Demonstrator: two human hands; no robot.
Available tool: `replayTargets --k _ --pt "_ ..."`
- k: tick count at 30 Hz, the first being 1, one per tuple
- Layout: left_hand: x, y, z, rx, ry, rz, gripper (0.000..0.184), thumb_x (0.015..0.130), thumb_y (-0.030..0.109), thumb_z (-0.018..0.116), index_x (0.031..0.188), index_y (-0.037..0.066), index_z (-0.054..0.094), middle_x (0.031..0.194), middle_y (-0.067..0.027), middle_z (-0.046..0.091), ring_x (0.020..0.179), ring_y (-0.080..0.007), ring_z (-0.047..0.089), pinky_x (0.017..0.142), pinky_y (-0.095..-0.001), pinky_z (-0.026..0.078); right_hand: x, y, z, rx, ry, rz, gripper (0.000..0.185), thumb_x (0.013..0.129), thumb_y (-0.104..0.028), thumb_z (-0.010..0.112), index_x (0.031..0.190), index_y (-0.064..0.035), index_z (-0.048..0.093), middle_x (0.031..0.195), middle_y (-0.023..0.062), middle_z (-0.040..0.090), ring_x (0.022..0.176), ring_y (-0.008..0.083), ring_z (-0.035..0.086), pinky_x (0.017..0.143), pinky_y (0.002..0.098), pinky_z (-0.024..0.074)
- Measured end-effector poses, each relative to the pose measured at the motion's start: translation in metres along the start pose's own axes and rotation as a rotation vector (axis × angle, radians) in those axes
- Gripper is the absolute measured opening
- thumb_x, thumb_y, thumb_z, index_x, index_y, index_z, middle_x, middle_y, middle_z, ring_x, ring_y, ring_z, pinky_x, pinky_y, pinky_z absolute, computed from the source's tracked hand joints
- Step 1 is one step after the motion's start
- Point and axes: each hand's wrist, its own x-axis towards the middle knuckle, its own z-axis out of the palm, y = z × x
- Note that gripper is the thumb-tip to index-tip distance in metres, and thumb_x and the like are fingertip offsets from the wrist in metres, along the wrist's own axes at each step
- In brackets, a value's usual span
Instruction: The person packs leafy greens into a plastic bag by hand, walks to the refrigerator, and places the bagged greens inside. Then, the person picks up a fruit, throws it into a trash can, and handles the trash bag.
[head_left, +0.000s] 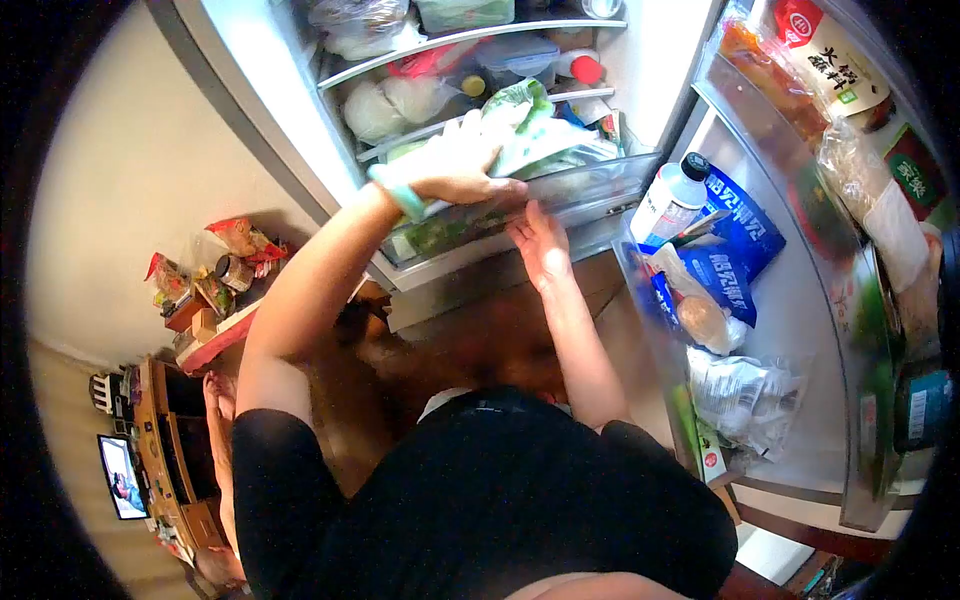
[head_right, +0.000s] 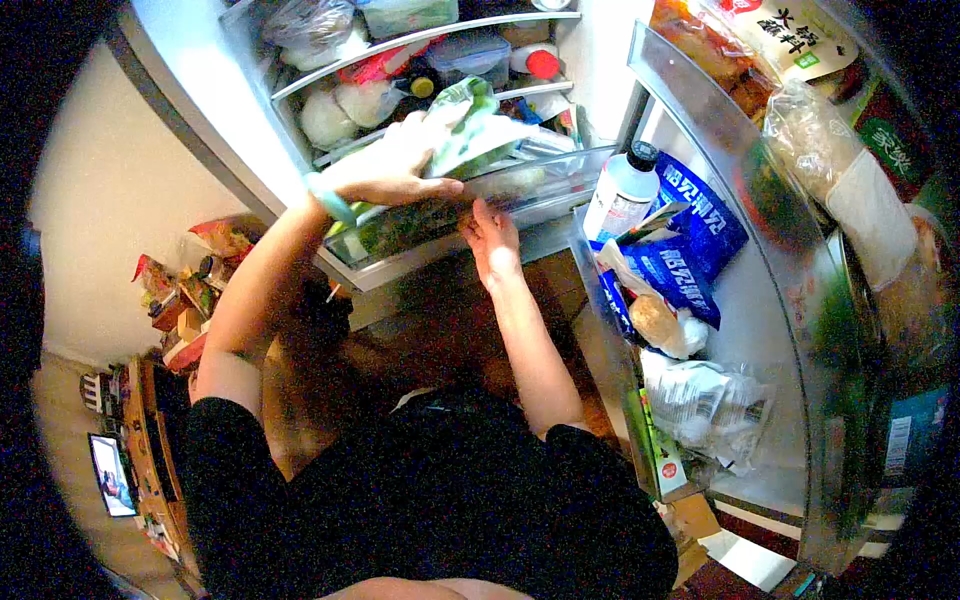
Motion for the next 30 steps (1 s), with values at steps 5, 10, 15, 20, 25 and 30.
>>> replayTargets --k 5,10,15,20,25,30 --pt "-0.011 0.002 -0.009 0.200 0.259 0.192 0.067 0.078 0.043 0.059 0.136 0.022 0.035 0.142 -0.0154 0.022 0.128 -0.0382 0.024 0.102 -0.0445 0.026 0.013 0.010 -0.014 0.056 -0.064 0.029 0.014 0.084 -0.016 0.063 0.092 -0.0139 0.052 0.087 -0.0014 0.054 0.083 0.0132 0.051 0.080 0.0369 0.0416" --pt "0.001 -0.018 0.017 -0.130 0.198 0.335 0.052 0.080 0.032 0.059 0.129 0.021 0.046 0.144 -0.0101 0.024 0.127 -0.0368 0.029 0.104 -0.0429 0.027 0.008 0.003 -0.004 0.060 -0.023 0.029 0.015 0.086 -0.019 0.060 0.093 -0.0089 0.052 0.087 0.0041 0.057 0.085 0.0173 0.054 0.083 0.0359 0.0432" --pt "0.011 -0.026 0.034 0.012 0.148 0.171 0.053 0.079 0.036 0.059 0.129 0.023 0.045 0.143 -0.0077 0.027 0.127 -0.0341 0.031 0.099 -0.0469 0.031 0.013 0.007 -0.016 0.048 -0.045 0.071 0.014 0.084 -0.013 0.060 0.095 -0.0091 0.052 0.090 0.0037 0.057 0.084 0.0187 0.055 0.082 0.0378 0.0452" --pt "0.008 -0.020 0.036 0.141 0.122 0.191 0.072 0.073 0.033 0.065 0.136 0.017 0.033 0.143 -0.0111 0.025 0.131 -0.0335 0.024 0.104 -0.0447 0.025 0.012 0.007 -0.016 0.086 -0.016 0.064 0.014 0.083 -0.008 0.060 0.094 -0.0103 0.052 0.093 0.0022 0.058 0.085 0.0189 0.055 0.083 0.0384 0.0460" --pt "0.009 -0.026 0.009 -0.930 -0.128 0.212 0.077 0.079 0.039 0.061 0.140 0.016 0.019 0.145 -0.0186 0.014 0.136 -0.0323 0.010 0.107 -0.0473 0.009 0.010 0.006 -0.014 0.062 -0.038 0.063 0.017 0.087 -0.019 0.056 0.100 -0.0091 0.052 0.092 0.0057 0.057 0.089 0.0188 0.054 0.086 0.0360 0.0437" --pt "-0.007 0.030 0.016 0.081 0.225 0.103 0.065 0.070 0.043 0.066 0.127 0.020 0.046 0.140 -0.0225 0.024 0.130 -0.0372 0.020 0.099 -0.0574 0.019 0.000 0.010 -0.003 -0.033 -0.020 -0.047 0.024 0.088 -0.021 0.056 0.108 -0.0089 0.050 0.099 0.0032 0.054 0.093 0.0160 0.052 0.086 0.0350 0.0433"
